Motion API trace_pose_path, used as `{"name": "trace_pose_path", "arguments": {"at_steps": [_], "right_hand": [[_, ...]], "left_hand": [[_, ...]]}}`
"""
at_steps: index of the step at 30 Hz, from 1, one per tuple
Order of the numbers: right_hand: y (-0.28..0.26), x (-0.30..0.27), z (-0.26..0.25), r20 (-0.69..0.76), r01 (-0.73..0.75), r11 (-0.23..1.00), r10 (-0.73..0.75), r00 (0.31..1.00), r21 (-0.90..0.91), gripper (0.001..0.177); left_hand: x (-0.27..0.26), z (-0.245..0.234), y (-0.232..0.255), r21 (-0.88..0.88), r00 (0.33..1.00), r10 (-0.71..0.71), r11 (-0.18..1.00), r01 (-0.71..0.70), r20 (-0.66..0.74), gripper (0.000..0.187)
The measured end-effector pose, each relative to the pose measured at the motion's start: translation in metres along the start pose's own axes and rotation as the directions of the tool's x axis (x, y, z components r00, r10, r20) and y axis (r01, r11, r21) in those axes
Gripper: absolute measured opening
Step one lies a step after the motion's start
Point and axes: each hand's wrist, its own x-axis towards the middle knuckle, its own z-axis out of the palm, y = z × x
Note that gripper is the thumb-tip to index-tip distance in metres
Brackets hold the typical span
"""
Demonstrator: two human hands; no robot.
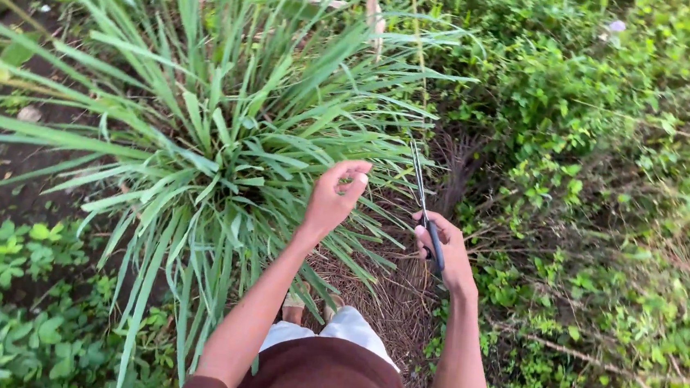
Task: Trimming leaves from a lemongrass plant using a pair of scissors.
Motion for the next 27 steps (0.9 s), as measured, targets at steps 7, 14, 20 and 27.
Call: {"name": "trace_pose_path", "arguments": {"at_steps": [7,14,20,27], "right_hand": [[-0.004,0.031,0.011,0.028,0.012,0.970,-0.005,1.000,-0.243,0.035],[-0.001,0.059,0.005,0.127,0.119,0.934,-0.080,0.989,-0.337,0.037],[0.001,0.071,-0.002,0.162,0.159,0.918,-0.105,0.981,-0.364,0.039],[-0.025,0.068,0.002,0.053,0.123,0.738,-0.118,0.992,-0.663,0.056]], "left_hand": [[-0.005,0.003,0.014,0.115,0.996,0.017,0.993,-0.007,-0.090,0.030],[0.000,0.015,0.010,0.257,0.975,0.056,0.966,0.001,-0.214,0.038],[0.004,0.026,0.015,0.282,0.941,0.116,0.959,-0.023,-0.319,0.042],[0.013,0.039,-0.008,0.377,0.924,0.139,0.926,0.006,-0.355,0.043]]}}
